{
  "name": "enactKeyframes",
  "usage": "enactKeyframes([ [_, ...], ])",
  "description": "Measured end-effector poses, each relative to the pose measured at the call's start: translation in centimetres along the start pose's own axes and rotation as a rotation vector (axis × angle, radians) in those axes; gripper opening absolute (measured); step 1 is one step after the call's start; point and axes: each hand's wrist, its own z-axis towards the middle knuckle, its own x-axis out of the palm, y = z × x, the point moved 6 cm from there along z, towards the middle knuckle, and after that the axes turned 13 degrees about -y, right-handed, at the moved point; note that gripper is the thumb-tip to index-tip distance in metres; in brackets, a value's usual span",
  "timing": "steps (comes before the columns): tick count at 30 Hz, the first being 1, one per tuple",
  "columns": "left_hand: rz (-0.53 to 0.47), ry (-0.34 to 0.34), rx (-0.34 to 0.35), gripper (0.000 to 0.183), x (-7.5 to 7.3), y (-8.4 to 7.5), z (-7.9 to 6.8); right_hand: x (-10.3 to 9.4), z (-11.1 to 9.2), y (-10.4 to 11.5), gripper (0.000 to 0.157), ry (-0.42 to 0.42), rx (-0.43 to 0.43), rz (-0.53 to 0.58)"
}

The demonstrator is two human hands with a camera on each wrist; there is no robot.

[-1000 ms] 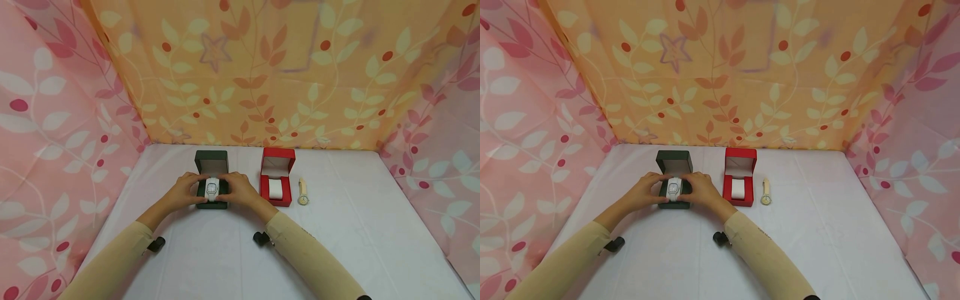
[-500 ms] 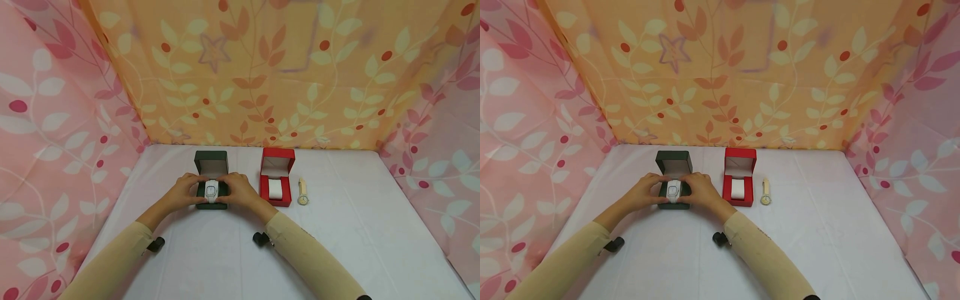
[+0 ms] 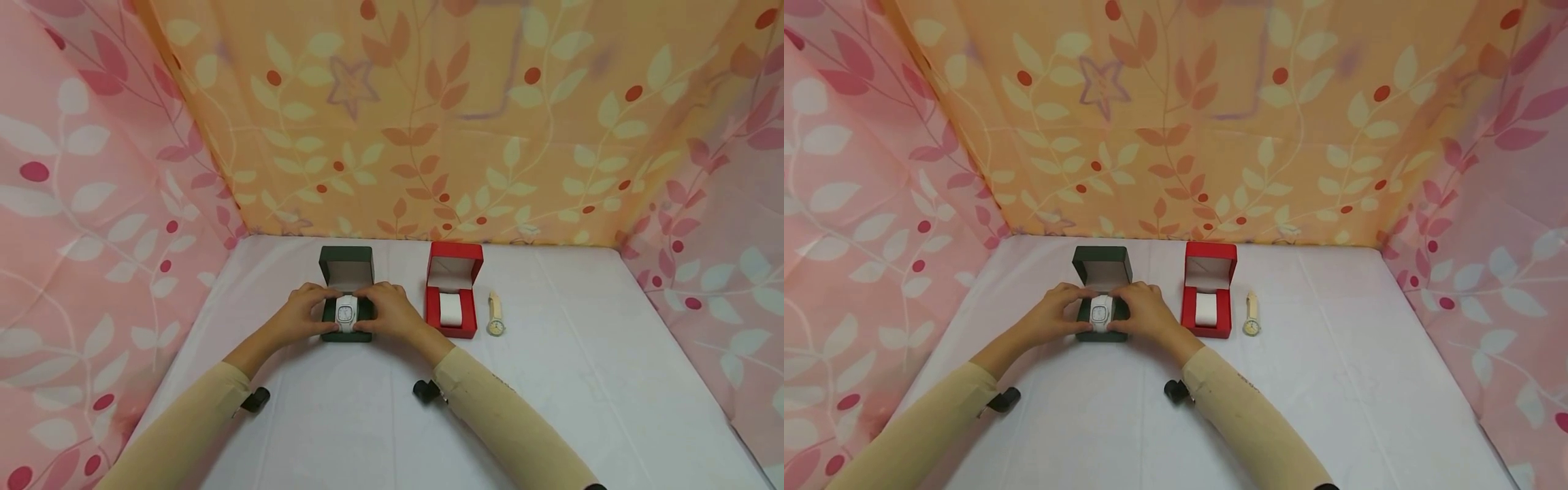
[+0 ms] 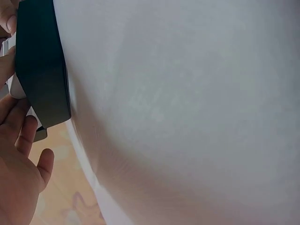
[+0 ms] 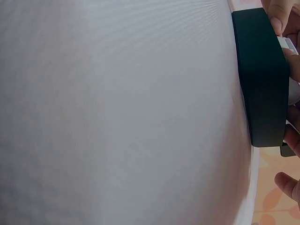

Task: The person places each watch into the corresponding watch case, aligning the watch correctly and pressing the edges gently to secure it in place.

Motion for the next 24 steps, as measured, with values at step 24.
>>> enactKeyframes([
  [24, 0.027, -0.02, 0.017, 0.065, -0.23, -0.58, -0.14, -0.69, -0.18, 0.61, 0.059, -0.02, -0.016, -0.035],
])
